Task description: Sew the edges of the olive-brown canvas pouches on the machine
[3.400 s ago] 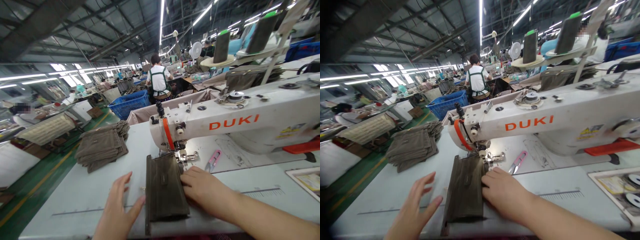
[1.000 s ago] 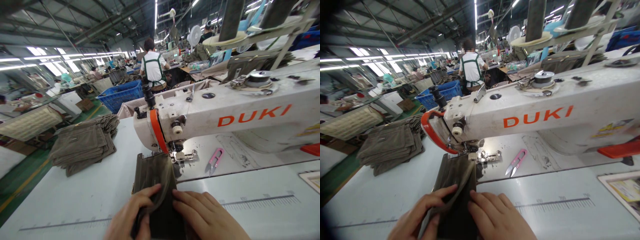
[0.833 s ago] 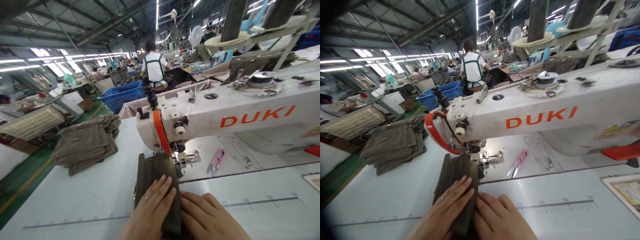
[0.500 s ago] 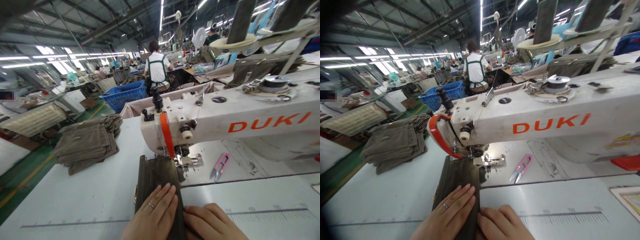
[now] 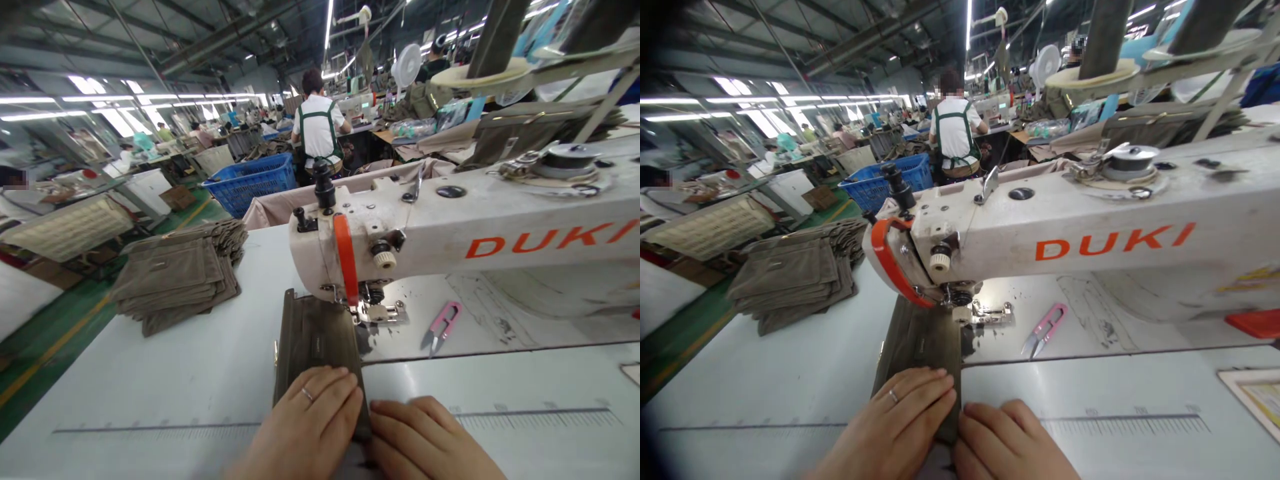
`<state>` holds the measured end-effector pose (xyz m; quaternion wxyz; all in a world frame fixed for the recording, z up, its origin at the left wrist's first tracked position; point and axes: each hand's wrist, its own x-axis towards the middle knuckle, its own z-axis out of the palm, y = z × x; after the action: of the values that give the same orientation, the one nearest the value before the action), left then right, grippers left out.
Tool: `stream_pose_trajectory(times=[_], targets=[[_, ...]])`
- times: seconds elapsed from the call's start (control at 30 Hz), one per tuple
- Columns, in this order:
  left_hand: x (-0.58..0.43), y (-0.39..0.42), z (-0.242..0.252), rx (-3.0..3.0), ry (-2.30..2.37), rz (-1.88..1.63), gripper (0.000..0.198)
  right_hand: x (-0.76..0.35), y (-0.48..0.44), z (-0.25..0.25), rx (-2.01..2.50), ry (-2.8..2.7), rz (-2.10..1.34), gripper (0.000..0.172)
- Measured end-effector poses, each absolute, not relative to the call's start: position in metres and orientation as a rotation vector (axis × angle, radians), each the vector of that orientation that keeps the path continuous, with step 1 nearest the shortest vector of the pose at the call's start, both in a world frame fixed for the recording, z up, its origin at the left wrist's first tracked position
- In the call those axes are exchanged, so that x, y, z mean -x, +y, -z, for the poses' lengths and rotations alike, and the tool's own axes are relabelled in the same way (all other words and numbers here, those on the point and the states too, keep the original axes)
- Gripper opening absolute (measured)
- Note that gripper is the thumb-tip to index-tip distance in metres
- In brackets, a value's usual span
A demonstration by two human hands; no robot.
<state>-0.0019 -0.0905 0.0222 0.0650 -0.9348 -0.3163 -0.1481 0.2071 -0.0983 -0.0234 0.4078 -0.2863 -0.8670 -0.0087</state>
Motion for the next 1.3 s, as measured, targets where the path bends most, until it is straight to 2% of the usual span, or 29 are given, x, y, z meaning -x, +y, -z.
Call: stream_pose_trajectory(times=[0.13,0.4,0.63,0.87,1.1,1.3], targets=[[-0.006,-0.104,-0.017,2.834,-1.004,0.804,0.024,-0.209,-0.102,0.023,0.724,-2.194,-0.043,0.035],[-0.002,-0.112,-0.006,2.833,-1.198,1.009,0.019,-0.212,-0.105,0.018,0.703,-2.214,-0.135,0.036],[-0.006,-0.112,-0.014,2.981,-1.316,0.895,0.021,-0.215,-0.107,0.019,0.702,-2.238,-0.234,0.031],[-0.006,-0.111,-0.018,3.051,-1.341,1.01,0.02,-0.224,-0.109,0.009,0.77,-2.238,-0.38,0.025],[-0.004,-0.105,-0.017,3.046,-1.12,1.024,0.018,-0.223,-0.101,0.016,0.662,-2.305,-0.13,0.027],[0.003,-0.092,-0.016,3.041,-1.042,0.984,0.018,-0.217,-0.089,0.021,0.711,-2.272,-0.042,0.038]])
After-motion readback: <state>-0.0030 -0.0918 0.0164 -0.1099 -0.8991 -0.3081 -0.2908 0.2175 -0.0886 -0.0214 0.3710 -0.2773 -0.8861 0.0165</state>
